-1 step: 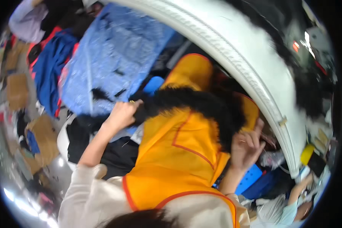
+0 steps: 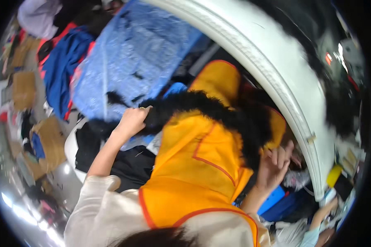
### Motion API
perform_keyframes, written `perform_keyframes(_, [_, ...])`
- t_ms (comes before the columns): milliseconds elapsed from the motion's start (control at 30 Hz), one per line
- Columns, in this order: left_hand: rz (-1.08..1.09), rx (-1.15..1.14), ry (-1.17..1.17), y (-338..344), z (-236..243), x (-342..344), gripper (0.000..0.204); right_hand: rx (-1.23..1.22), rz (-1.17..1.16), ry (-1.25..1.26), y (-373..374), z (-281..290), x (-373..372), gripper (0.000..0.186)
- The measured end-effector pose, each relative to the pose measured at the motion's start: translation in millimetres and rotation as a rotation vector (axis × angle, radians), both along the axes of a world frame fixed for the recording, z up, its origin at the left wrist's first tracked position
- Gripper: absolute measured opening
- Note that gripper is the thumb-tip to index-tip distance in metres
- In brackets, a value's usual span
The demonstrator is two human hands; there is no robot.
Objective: Sewing a black fur trim onto a black piece of clothing using an industrial sewing machine.
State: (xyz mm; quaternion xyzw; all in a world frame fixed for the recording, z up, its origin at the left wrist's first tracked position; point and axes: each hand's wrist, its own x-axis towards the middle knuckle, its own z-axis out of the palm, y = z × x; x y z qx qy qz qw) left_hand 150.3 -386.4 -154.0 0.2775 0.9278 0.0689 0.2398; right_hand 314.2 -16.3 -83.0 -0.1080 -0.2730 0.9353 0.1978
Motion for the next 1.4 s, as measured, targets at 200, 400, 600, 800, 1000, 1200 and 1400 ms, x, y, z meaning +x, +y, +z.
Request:
perform_keyframes(200, [-0.184,0.585,0.358,57,22,22,0.018,1.108,0.256,-0.209,-25,24,-28,0.018])
perform_keyframes(400, [-0.687,0.996,0.123,215,40,95,0.009,1.804,0.778,-0.264,-42,58,-107,0.024])
perform_keyframes(600, [-0.768,1.019,0.207,229,33,109,0.012,1.439,1.152,-0.499,-12,36,-75,0.033])
perform_keyframes(800, [-0.710,1.140,0.329,230,37,109,0.008,1.068,1.047,-0.512,24,18,-28,0.073])
perform_keyframes(1000, [-0.342,1.171,-0.140,156,58,27,0.045,0.726,0.798,-0.744,76,8,24,0.092])
perform_keyframes(1200, [0.423,0.244,0.102,4,-26,37,0.044,1.346,1.088,-0.594,70,14,17,0.066])
perform_keyframes(1400, [0.624,0.177,0.029,-102,-83,59,0.024,1.315,1.272,-0.575,52,10,-13,0.049])
